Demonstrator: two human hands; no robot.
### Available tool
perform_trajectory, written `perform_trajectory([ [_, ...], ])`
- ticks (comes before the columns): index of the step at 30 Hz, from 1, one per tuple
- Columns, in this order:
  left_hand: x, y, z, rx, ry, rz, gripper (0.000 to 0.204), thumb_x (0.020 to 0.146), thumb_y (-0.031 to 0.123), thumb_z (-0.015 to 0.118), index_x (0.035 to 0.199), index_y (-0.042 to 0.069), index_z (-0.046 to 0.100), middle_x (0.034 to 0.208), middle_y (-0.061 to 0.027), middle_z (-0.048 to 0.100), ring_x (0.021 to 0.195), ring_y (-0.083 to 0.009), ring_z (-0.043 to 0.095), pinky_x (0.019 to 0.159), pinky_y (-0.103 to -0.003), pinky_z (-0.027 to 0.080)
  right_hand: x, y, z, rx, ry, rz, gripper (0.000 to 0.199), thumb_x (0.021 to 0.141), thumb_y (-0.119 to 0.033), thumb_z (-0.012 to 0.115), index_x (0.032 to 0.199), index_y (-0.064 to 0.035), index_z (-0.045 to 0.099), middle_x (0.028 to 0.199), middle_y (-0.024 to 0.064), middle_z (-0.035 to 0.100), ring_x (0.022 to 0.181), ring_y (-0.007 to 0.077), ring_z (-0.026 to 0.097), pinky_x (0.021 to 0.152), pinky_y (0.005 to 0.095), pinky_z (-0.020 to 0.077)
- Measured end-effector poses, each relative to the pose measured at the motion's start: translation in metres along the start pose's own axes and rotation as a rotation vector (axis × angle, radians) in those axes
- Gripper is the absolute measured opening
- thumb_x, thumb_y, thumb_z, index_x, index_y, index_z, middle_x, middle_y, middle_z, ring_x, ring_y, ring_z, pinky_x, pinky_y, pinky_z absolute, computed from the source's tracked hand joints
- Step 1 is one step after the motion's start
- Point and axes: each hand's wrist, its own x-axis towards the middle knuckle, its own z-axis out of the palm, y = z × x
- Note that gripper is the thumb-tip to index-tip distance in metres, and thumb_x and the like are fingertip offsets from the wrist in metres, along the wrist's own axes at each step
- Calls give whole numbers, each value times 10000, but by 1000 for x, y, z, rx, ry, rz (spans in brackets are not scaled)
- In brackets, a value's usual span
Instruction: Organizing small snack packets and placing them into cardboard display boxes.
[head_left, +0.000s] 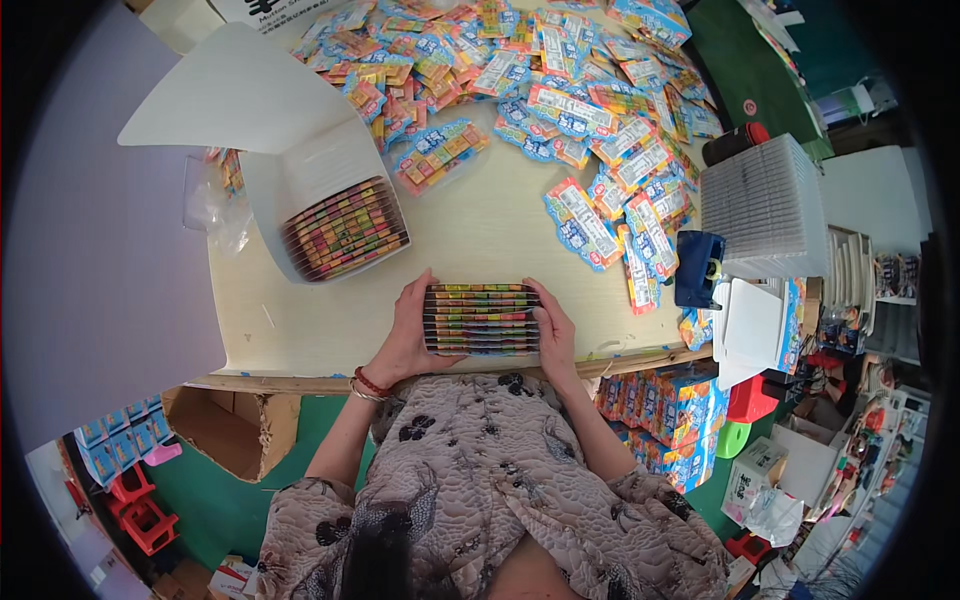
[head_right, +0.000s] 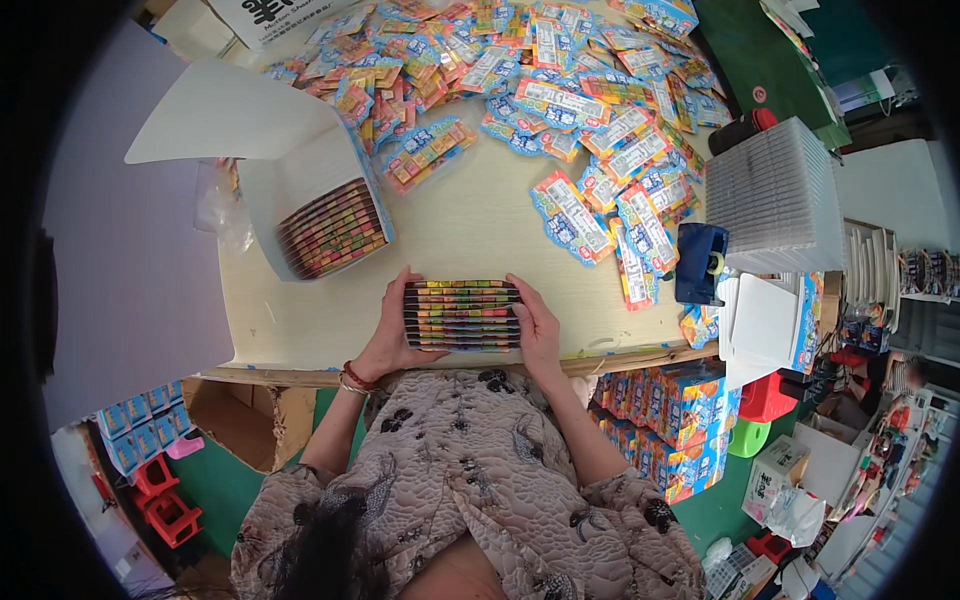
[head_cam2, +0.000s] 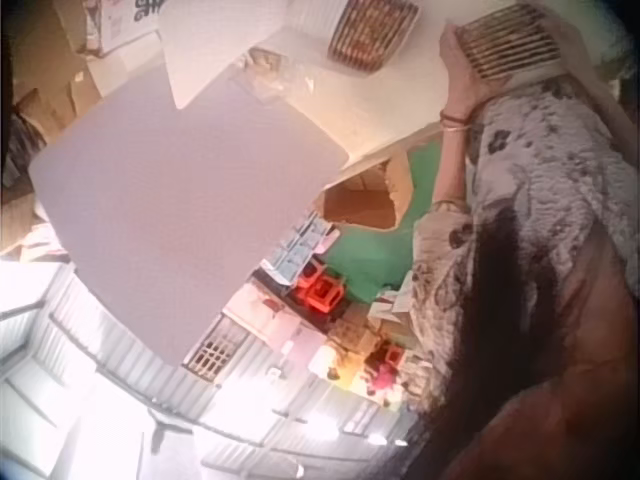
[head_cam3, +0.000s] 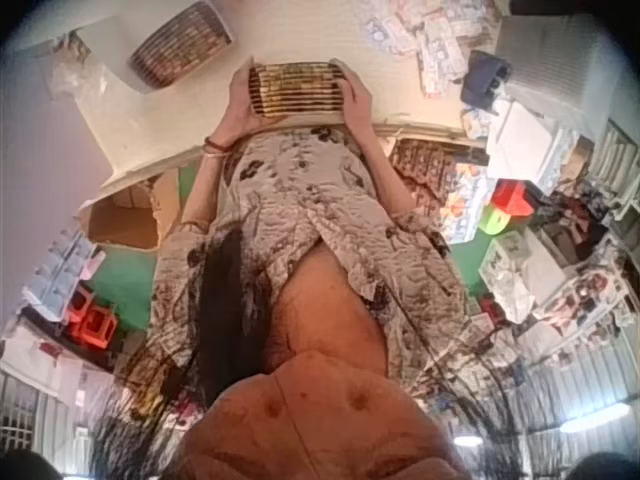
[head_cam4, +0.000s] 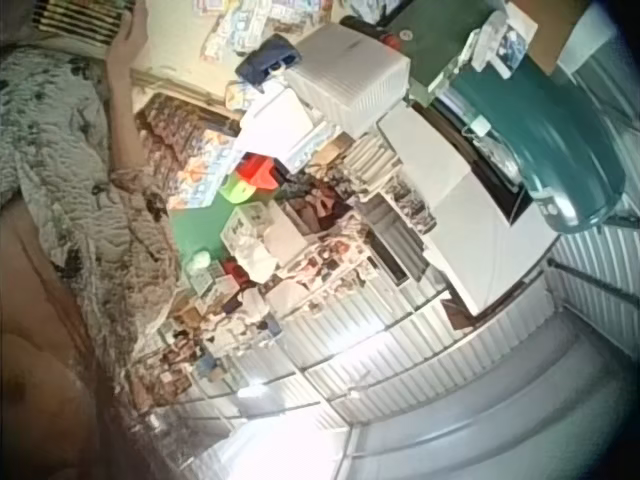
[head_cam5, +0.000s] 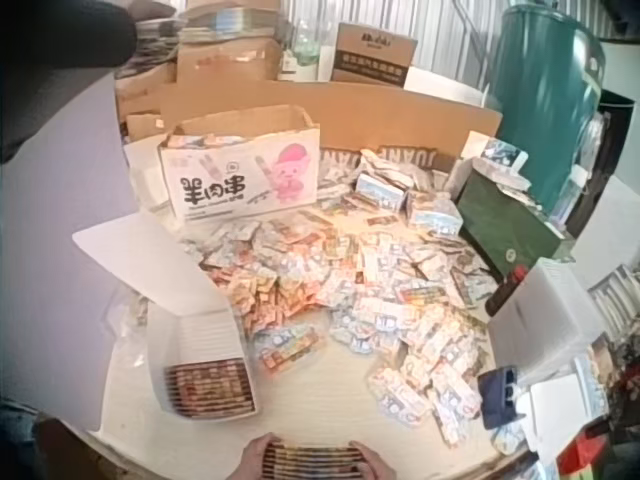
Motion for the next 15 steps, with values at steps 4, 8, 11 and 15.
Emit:
perform_trajectory([
  [4, -5, -4, 2, -144, 33, 13, 1062, 541, 194, 898, 1366, 59, 243, 1255, -169, 352, 1216, -304, 388, 1014, -391, 362, 2, 2, -1, -1, -40, -9, 393, 1012, -262, 437, 1305, -12, 514, 1247, 103, 586, 1154, 183, 538, 990, 297, 400],
  [8, -16, 9, 1, -275, 115, 7, 908, 532, 196, 884, 1259, 59, 358, 1231, -191, 351, 1183, -344, 390, 1006, -385, 375, -5, 1, -5, 120, -106, 109, 386, 1006, -220, 440, 1331, -18, 490, 1288, 101, 559, 1152, 175, 530, 984, 281, 395],
  [11, -26, 24, -16, -298, 174, -8, 947, 496, 157, 895, 1267, 88, 350, 1253, -166, 321, 1182, -308, 393, 970, -369, 406, 9, -28, 3, 253, -211, 115, 445, 1008, -247, 423, 1388, -15, 414, 1371, 96, 487, 1209, 188, 488, 1020, 290, 361],
  [15, -24, 49, -76, -222, 280, 32, 1026, 485, 120, 911, 1315, 139, 310, 1301, -160, 290, 1226, -284, 367, 947, -407, 445, 48, -79, 33, 419, -418, -90, 765, 965, -557, 366, 1484, -16, 214, 1489, 144, 331, 1251, 193, 437, 996, 325, 395],
])
